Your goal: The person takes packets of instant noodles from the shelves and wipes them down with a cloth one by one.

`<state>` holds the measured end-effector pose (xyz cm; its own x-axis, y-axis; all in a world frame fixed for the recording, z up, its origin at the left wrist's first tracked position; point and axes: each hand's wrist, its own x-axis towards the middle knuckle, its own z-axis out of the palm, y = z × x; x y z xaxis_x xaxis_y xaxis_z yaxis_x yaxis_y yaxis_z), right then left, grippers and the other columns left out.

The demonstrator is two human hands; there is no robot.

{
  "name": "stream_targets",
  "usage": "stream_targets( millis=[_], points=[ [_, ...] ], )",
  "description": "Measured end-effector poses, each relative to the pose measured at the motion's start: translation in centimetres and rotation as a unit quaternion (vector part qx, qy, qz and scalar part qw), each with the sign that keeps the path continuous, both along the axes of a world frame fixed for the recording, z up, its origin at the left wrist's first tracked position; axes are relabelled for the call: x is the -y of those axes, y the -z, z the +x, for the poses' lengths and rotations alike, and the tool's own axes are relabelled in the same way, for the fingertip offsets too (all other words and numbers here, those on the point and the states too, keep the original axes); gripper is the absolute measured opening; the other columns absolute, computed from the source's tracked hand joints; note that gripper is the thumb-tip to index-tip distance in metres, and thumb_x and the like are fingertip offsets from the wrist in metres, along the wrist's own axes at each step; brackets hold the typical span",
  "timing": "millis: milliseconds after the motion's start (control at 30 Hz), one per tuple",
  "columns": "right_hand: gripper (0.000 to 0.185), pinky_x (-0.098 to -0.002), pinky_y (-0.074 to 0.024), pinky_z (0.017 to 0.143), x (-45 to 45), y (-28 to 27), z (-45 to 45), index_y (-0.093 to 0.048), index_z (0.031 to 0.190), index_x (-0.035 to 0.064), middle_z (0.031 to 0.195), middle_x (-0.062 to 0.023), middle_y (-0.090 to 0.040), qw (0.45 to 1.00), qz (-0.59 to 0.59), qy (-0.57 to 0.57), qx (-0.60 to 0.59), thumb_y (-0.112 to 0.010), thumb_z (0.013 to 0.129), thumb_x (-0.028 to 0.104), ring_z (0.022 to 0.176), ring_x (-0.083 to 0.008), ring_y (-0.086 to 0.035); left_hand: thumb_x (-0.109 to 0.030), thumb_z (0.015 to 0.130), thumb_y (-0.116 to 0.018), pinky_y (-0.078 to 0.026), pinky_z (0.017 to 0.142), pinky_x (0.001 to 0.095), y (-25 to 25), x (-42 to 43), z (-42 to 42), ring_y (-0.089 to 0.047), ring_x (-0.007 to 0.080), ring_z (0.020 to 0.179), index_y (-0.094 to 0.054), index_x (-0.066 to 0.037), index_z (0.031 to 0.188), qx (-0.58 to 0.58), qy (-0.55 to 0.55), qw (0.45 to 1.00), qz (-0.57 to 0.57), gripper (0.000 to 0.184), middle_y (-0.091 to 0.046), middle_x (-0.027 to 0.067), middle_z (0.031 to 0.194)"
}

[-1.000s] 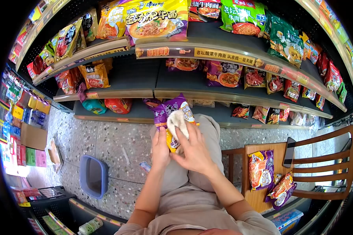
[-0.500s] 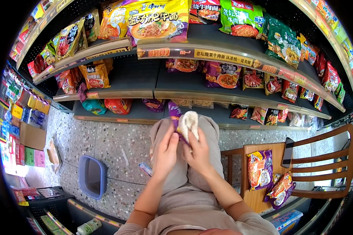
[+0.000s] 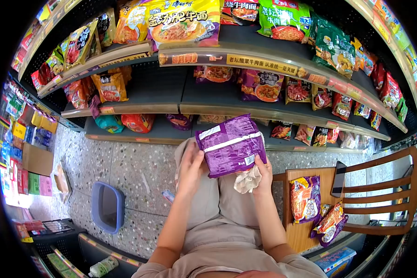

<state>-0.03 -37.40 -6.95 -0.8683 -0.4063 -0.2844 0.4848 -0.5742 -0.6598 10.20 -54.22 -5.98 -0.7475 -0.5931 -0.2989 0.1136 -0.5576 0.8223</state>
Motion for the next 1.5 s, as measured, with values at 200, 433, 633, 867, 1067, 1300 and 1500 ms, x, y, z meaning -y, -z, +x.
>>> stream_targets(
  millis=[200, 433, 633, 867, 1067, 1300, 1500],
  points=[
    [0.022, -0.0300, -0.0530, 0.070, -0.3, 1.7, -0.3, -0.058, 0.109, 0.0026, 0.095, -0.0062, -0.066, 0.999, -0.018, -0.034, 0.019, -0.058, 0.089, 0.013, 0.079, -0.0156, -0.064, -0.021, 0.091, -0.059, -0.049, 0.089, 0.0350, 1.9, 0.3, -1.1, -0.057, 0.0173, 0.107, -0.047, -0.004, 0.124, -0.061, 0.080, 0.976, 0.193, 0.039, -0.058, 0.0076, 0.117],
    [0.025, -0.0252, -0.0510, 0.060, -1.9, 2.2, -2.0, -0.056, 0.112, 0.0037, 0.091, -0.0039, -0.064, 0.993, 0.112, 0.006, -0.036, -0.060, 0.090, 0.017, 0.069, -0.0120, -0.062, -0.020, 0.092, -0.057, -0.051, 0.087, 0.0342, 2.7, 0.7, -1.2, -0.058, 0.0176, 0.105, -0.046, -0.003, 0.123, -0.059, 0.085, 0.986, 0.134, 0.037, -0.057, 0.0073, 0.117],
    [0.036, -0.0285, -0.0428, 0.088, -2.6, 0.9, -3.6, -0.053, 0.121, -0.0001, 0.111, -0.0078, -0.056, 0.880, 0.354, 0.164, -0.273, -0.058, 0.091, 0.019, 0.104, -0.0156, -0.053, -0.023, 0.095, -0.052, -0.045, 0.093, 0.0342, 3.7, 0.7, -1.5, -0.052, 0.0177, 0.113, -0.040, -0.002, 0.129, -0.056, 0.057, 0.992, 0.095, 0.041, -0.051, 0.0092, 0.124],
    [0.033, -0.0403, -0.0413, 0.093, 2.6, -2.0, -1.2, -0.059, 0.112, -0.0024, 0.127, -0.0177, -0.044, 0.741, 0.397, 0.031, -0.540, -0.053, 0.079, -0.001, 0.111, -0.0288, -0.050, -0.023, 0.097, -0.047, -0.043, 0.095, 0.0346, 5.6, 1.1, -1.5, -0.050, 0.0185, 0.114, -0.039, -0.002, 0.131, -0.071, 0.068, 0.988, 0.119, 0.041, -0.051, 0.0093, 0.126],
    [0.029, -0.0404, -0.0420, 0.088, 7.1, -3.8, 1.3, -0.068, 0.098, 0.0119, 0.123, -0.0093, -0.054, 0.535, 0.388, -0.100, -0.744, -0.061, 0.070, 0.008, 0.112, -0.0299, -0.049, -0.028, 0.098, -0.044, -0.046, 0.095, 0.0340, 6.6, 1.4, -1.2, -0.051, 0.0190, 0.114, -0.042, -0.010, 0.130, -0.077, 0.038, 0.990, 0.115, 0.037, -0.049, 0.0059, 0.128],
    [0.029, -0.0386, -0.0408, 0.082, 8.8, -4.3, -0.1, -0.071, 0.093, 0.0114, 0.124, -0.0051, -0.055, 0.449, 0.431, -0.112, -0.774, -0.061, 0.066, 0.010, 0.110, -0.0268, -0.049, -0.025, 0.100, -0.038, -0.042, 0.099, 0.0360, 6.6, 1.6, -1.0, -0.048, 0.0198, 0.119, -0.039, -0.007, 0.133, -0.070, 0.058, 0.992, 0.091, 0.037, -0.044, 0.0070, 0.134],
    [0.035, -0.0436, -0.0426, 0.081, 8.0, -3.2, -7.8, -0.068, 0.098, 0.0079, 0.120, -0.0107, -0.054, 0.390, 0.650, -0.013, -0.652, -0.060, 0.066, -0.003, 0.106, -0.0316, -0.049, -0.023, 0.101, -0.036, -0.038, 0.102, 0.0390, 7.3, 1.9, -1.0, -0.047, 0.0201, 0.120, -0.037, -0.005, 0.135, -0.145, 0.106, 0.972, 0.151, 0.039, -0.048, 0.0081, 0.131]
  ],
)
